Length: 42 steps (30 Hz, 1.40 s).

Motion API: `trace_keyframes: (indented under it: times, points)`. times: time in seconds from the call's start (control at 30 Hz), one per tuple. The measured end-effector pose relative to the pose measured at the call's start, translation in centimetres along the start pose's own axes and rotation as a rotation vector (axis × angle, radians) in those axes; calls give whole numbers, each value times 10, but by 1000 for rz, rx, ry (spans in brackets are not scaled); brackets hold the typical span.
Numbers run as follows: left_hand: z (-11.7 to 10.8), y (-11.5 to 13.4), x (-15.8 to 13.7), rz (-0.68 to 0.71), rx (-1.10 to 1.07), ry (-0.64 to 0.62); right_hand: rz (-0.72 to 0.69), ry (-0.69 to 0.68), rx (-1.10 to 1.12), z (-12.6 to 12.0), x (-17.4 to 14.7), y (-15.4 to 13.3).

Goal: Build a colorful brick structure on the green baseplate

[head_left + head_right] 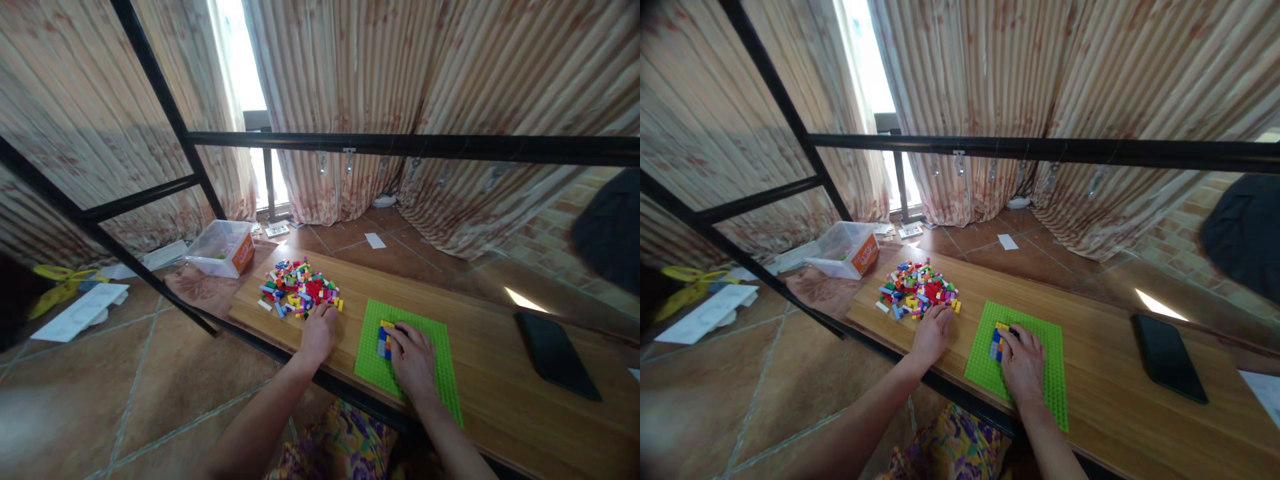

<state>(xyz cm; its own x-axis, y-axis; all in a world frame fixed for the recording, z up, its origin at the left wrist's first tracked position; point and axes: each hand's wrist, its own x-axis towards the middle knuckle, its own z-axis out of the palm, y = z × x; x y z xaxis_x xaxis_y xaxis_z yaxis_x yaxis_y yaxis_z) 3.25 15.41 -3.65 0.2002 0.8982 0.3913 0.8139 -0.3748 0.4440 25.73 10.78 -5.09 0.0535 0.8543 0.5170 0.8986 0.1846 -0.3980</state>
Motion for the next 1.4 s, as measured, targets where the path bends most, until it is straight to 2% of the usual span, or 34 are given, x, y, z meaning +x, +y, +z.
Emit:
trace_keyframes:
  times: [0.17,0.23,0.33,0.43,0.57,0.7,0.83,1.0,1.13,1.23,1.3,1.4]
  points:
    - [-6,1,-6,48,-102,79,-4,3,-19,1,-2,3]
    - [-15,-4,-6,23,-121,141,-6,2,-22,1,-2,3]
    - [-39,-29,1,-138,-77,284,-9,1,-27,2,-2,4]
    - [-68,-70,15,-358,22,367,-9,11,-24,2,-2,3]
    - [-95,-120,33,-497,77,238,-7,15,-12,2,-2,3]
    - [-99,-140,45,-513,76,70,5,18,-4,3,-2,3]
    - [-90,-138,49,-461,74,34,14,18,3,3,-2,2]
    - [-81,-128,46,-457,76,111,17,21,3,3,-2,2]
    - [-82,-125,43,-447,6,160,19,25,-4,3,-1,1]
    - [-88,-116,40,-446,-121,258,30,10,3,1,0,-2]
    - [-90,-101,35,-433,-274,309,44,-5,25,0,1,-4]
    - [-84,-63,24,-396,-556,245,82,9,97,-2,3,-6]
